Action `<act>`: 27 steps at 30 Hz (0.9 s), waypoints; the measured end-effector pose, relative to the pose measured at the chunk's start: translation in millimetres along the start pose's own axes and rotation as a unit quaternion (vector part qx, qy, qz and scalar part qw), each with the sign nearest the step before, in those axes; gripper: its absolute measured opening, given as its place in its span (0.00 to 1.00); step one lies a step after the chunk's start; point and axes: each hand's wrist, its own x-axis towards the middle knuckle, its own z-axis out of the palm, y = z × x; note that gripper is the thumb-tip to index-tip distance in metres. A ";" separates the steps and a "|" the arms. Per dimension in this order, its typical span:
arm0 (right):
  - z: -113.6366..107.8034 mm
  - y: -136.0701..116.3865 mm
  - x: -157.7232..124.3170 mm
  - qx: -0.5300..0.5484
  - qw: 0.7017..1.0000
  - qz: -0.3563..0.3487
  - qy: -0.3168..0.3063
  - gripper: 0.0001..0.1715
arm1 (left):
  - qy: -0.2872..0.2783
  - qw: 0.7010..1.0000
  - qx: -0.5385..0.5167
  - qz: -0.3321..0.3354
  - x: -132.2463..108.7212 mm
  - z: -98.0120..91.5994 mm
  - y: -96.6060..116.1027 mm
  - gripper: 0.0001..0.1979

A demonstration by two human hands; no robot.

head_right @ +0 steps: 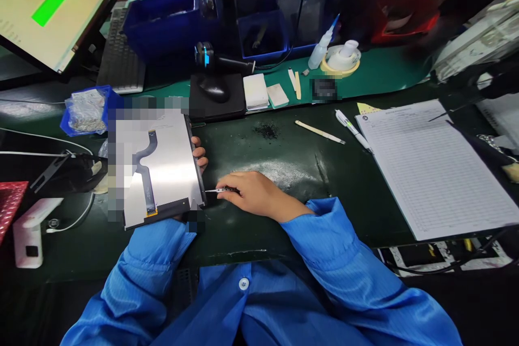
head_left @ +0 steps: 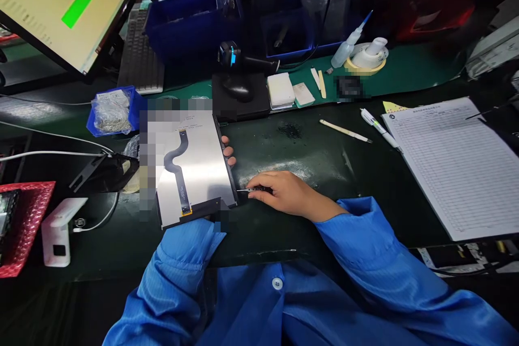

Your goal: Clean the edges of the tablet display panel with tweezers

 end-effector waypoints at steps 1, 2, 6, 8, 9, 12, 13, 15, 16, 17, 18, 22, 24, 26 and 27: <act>0.0 0.2 0.2 -0.008 1.000 -0.014 0.003 0.08 | 0.002 1.000 0.000 -0.002 0.4 0.4 0.0 0.26; 0.0 0.2 0.2 -0.013 1.000 -0.021 0.005 0.10 | 0.003 1.000 0.000 -0.003 0.6 0.7 -0.1 0.26; 0.0 -0.3 -0.8 0.008 1.000 0.007 -0.002 0.09 | -0.005 1.000 -0.002 0.011 -0.3 1.0 -1.9 0.27; 0.2 0.3 -1.2 0.011 1.000 0.012 -0.003 0.10 | -0.002 1.000 -0.011 0.019 -0.5 0.4 -2.9 0.28; 0.4 1.0 -1.2 0.005 1.000 0.004 0.000 0.10 | 0.000 1.000 -0.014 0.019 -0.2 -0.1 -3.0 0.28; 0.6 2.7 -1.0 -0.018 0.999 -0.033 0.011 0.09 | 0.003 1.000 -0.013 0.006 1.6 -2.1 -3.0 0.27; 0.7 2.7 -1.0 -0.019 0.999 -0.037 0.012 0.11 | 0.003 1.000 -0.014 0.006 2.0 -2.6 -3.2 0.27; 0.8 2.0 -1.3 -0.006 1.000 -0.024 0.011 0.11 | 0.004 1.000 -0.023 0.016 2.1 -2.7 -4.4 0.28; 0.9 1.5 -1.5 0.002 1.000 -0.012 0.008 0.10 | 0.005 0.999 -0.029 0.027 1.8 -2.4 -5.3 0.28; 1.0 1.1 -1.7 0.008 1.000 -0.001 0.007 0.09 | 0.006 0.999 -0.033 0.037 1.5 -1.9 -6.2 0.29; 1.1 1.1 -1.7 0.008 1.000 0.003 0.007 0.09 | 0.006 0.998 -0.035 0.044 1.1 -1.2 -6.9 0.30; 1.8 3.0 -1.1 -0.018 0.999 -0.034 0.015 0.09 | 0.009 0.999 -0.022 0.032 0.8 0.6 -7.5 0.29; 1.9 3.5 -0.9 -0.019 0.999 -0.042 0.015 0.12 | 0.004 0.999 -0.014 0.029 0.9 0.3 -7.5 0.29; 2.0 2.9 -1.1 -0.004 1.000 -0.026 0.015 0.11 | -0.004 0.999 -0.012 0.042 0.9 -0.7 -8.5 0.29; 2.1 2.5 -1.2 0.004 1.000 -0.014 0.014 0.10 | -0.008 0.999 -0.012 0.050 0.8 -1.3 -9.2 0.28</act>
